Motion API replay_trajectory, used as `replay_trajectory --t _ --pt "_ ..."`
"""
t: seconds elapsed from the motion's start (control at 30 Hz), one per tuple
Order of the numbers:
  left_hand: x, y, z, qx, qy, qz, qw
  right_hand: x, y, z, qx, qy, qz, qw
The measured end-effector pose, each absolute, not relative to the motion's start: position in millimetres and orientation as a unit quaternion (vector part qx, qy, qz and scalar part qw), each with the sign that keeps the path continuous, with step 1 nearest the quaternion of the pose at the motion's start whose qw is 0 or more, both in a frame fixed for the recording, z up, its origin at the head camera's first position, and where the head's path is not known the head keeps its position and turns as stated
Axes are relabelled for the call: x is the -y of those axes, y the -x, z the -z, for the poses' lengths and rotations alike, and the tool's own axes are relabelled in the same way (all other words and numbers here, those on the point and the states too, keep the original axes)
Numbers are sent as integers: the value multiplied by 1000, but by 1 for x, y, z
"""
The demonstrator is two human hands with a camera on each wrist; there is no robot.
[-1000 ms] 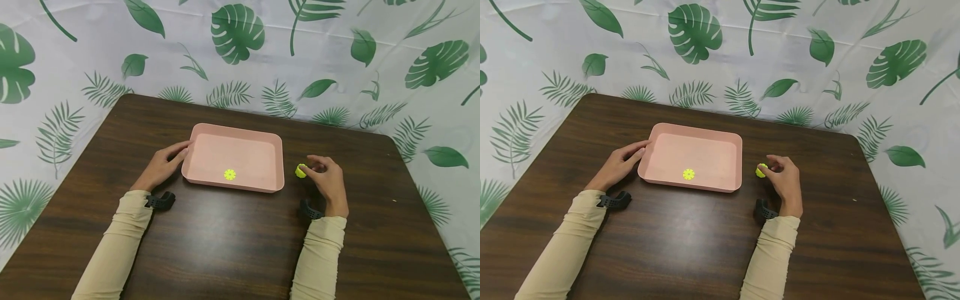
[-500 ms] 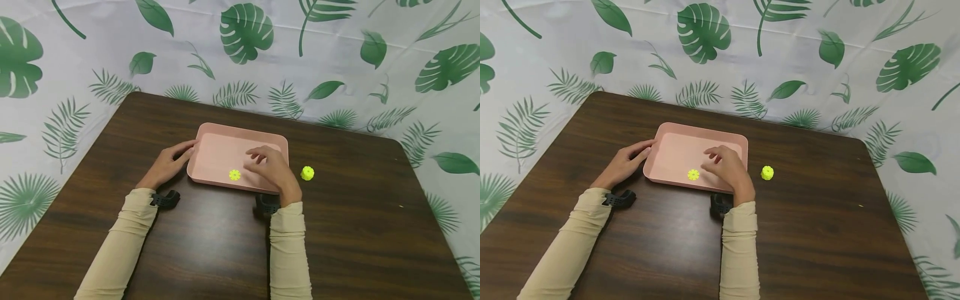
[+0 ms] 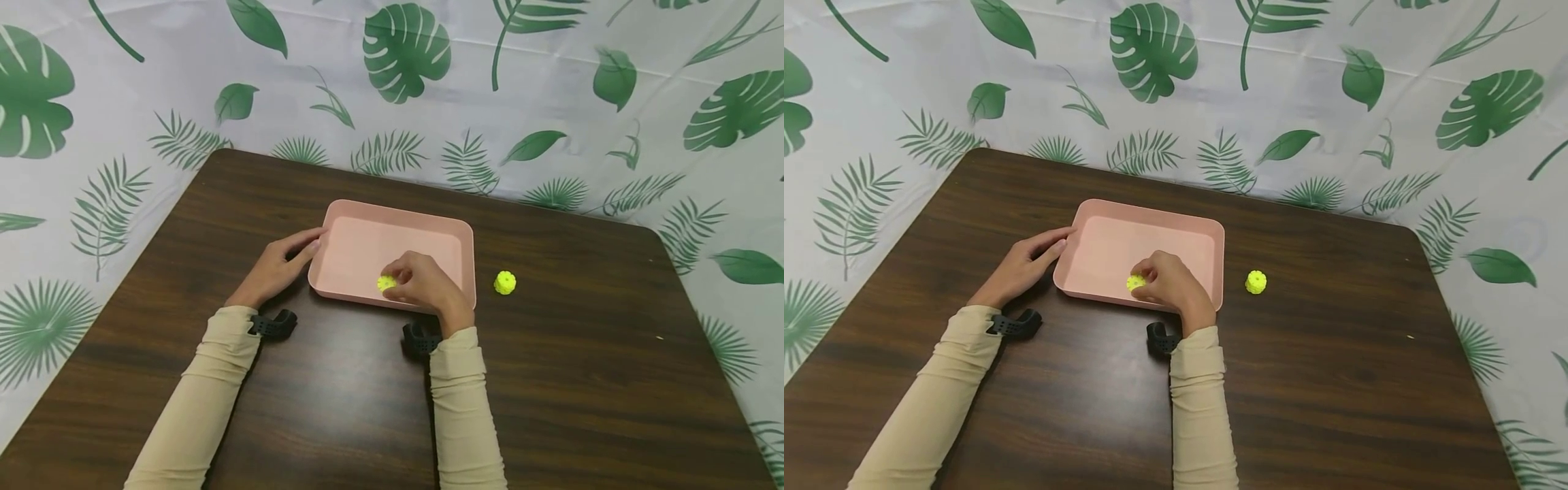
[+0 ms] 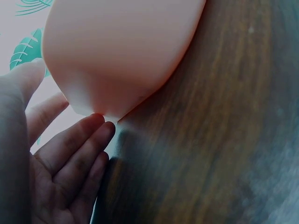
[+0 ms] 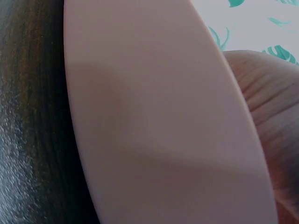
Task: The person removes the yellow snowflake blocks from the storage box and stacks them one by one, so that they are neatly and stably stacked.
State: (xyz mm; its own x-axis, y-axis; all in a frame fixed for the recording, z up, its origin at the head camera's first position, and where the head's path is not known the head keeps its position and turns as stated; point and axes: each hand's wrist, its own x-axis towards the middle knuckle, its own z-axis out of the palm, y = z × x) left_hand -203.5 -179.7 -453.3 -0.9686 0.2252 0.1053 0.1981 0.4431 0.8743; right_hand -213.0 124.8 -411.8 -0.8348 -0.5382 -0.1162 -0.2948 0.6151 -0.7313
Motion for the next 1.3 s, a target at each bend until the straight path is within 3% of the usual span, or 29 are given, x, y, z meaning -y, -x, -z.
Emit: replay_trajectory --t 0.87,1.1,1.3 --pt "179 202 450 -852 -124 -508 17 -120 210 409 -900 217 347 151" --pt "180 200 451 -852 -125 -507 17 -143 212 399 -914 227 335 44" --pt "181 200 450 -852 -131 -507 17 -201 204 387 -921 155 350 -70"
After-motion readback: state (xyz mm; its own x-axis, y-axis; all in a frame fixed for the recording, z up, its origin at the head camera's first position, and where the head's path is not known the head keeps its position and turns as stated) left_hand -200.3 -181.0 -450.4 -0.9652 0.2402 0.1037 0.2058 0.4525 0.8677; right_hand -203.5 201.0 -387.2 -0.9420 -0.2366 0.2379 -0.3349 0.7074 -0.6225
